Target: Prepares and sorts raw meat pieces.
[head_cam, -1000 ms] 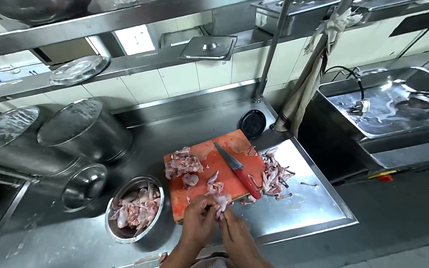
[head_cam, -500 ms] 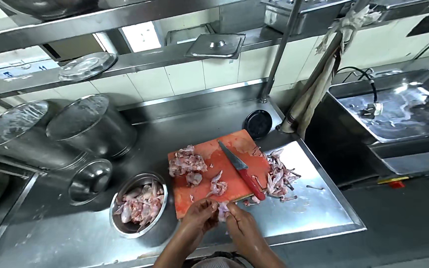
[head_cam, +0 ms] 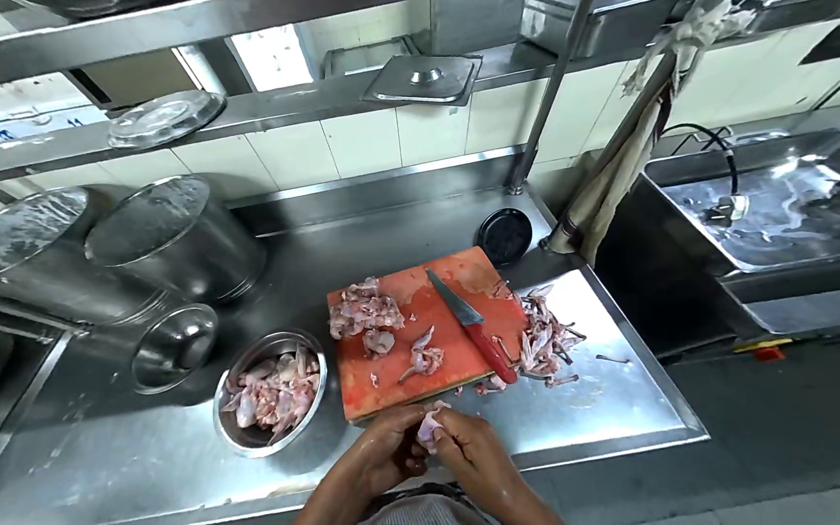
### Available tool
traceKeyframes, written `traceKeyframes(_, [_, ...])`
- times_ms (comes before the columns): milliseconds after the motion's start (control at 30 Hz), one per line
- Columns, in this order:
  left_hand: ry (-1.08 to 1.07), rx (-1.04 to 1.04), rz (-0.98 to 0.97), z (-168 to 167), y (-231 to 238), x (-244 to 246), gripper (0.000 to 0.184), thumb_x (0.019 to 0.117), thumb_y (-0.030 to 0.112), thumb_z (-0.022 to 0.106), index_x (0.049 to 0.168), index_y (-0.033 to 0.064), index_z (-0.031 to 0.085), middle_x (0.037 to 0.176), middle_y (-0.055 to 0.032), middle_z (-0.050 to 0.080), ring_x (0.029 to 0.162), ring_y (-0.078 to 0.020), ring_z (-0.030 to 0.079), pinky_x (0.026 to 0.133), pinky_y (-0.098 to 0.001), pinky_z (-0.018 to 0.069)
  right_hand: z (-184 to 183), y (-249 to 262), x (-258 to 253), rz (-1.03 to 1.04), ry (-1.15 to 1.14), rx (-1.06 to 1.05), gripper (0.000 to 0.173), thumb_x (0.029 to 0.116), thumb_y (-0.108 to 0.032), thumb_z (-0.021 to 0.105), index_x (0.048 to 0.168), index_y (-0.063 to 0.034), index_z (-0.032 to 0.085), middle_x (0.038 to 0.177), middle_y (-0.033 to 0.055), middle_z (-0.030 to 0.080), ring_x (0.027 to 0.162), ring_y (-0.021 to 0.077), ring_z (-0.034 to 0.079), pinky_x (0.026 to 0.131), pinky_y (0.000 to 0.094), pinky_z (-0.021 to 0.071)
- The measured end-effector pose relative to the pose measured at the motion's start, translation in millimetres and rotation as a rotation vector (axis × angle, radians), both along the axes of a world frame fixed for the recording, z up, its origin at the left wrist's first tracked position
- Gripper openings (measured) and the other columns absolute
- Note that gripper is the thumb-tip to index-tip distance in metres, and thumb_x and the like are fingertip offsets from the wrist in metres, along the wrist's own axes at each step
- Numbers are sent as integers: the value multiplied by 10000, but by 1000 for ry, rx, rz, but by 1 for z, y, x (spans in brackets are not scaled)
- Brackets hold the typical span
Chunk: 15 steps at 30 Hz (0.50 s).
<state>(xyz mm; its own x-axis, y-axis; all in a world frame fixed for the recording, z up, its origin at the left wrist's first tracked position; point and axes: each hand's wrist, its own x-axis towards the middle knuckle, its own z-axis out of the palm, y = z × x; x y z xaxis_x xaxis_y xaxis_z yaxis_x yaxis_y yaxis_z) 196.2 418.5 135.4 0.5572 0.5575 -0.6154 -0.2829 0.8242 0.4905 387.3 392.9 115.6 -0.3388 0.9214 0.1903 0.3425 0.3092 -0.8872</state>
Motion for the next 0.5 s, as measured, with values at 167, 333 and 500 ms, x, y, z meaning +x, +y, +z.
traceKeyframes(167, [433, 440, 140, 6, 11, 10, 178, 1035, 181, 557, 954, 52, 650, 725, -3, 592, 580, -76, 518, 539, -225, 440, -5, -2, -1, -146, -177, -58, 340, 1040, -336, 453, 858, -122, 644, 671, 21, 594, 603, 168, 613, 538, 411, 511])
traceKeyframes(333, [749, 485, 386, -9, 36, -22, 256, 1065, 178, 484, 1123, -33, 619, 765, -34, 591, 590, -102, 526, 558, -282, 475, 9, -18, -1, -276, -257, -20, 375, 1033, -325, 435, 828, -104, 658, 649, 43, 615, 581, 207, 638, 512, 442, 524])
traceKeyframes(500, [741, 542, 441, 6, 68, -59, 199, 1071, 145, 522, 995, -6, 625, 735, -65, 622, 581, -131, 576, 545, -264, 507, 3, -31, 26, -302, -325, -270, 366, 1055, -294, 409, 1002, -61, 686, 771, 98, 695, 720, 270, 710, 645, 522, 570])
